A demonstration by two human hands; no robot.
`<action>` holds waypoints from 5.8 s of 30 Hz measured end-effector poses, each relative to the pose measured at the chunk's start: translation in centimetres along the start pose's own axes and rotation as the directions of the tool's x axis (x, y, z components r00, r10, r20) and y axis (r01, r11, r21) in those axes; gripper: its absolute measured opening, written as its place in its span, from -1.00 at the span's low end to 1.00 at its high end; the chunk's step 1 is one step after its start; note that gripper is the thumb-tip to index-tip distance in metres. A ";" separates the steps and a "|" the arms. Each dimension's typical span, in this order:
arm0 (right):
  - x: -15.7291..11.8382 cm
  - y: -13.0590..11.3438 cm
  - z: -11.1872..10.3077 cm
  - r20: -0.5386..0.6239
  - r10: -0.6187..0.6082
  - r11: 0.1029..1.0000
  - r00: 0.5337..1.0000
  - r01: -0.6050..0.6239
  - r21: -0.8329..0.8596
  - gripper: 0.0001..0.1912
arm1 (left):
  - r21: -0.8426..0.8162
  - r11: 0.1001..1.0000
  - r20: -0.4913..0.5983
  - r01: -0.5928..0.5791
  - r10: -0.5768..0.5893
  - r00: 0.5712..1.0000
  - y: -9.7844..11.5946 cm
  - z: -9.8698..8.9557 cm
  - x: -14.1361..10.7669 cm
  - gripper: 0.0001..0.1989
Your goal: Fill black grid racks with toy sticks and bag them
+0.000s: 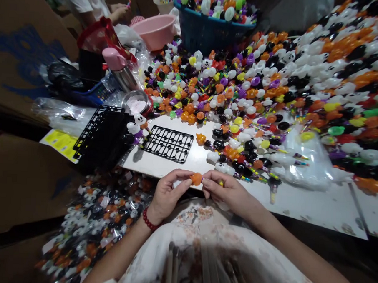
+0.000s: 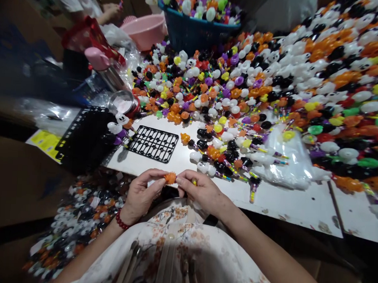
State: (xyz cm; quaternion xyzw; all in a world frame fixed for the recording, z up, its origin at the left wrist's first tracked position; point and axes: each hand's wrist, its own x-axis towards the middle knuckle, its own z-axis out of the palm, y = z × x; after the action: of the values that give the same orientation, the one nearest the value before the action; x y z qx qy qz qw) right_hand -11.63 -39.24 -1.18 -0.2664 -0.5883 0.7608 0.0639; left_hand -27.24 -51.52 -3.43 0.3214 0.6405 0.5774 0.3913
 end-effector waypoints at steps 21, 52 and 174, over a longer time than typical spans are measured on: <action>1.2 1.6 -1.5 -0.143 -0.579 0.694 0.803 0.392 -0.604 -0.49 | 0.096 0.994 -0.110 0.045 -0.034 0.993 -0.5 0.5 0.9 -0.76; 1.0 -0.3 -0.7 0.100 -0.382 0.722 0.919 0.364 -0.589 -0.75 | -0.019 0.986 -0.045 0.166 -0.167 0.985 -0.3 1.7 1.9 -0.52; 1.5 1.6 -2.7 -0.044 0.014 0.988 0.999 -0.021 -0.156 -0.65 | -0.088 0.990 0.141 0.109 -0.096 0.985 -1.3 0.5 2.0 -0.78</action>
State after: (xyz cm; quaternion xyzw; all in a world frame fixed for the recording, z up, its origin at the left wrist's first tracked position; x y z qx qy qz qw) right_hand -11.28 -36.72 -3.60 -0.2921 -0.6424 0.7069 0.0486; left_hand -27.71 -49.69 -5.03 0.3075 0.5995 0.5631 0.4785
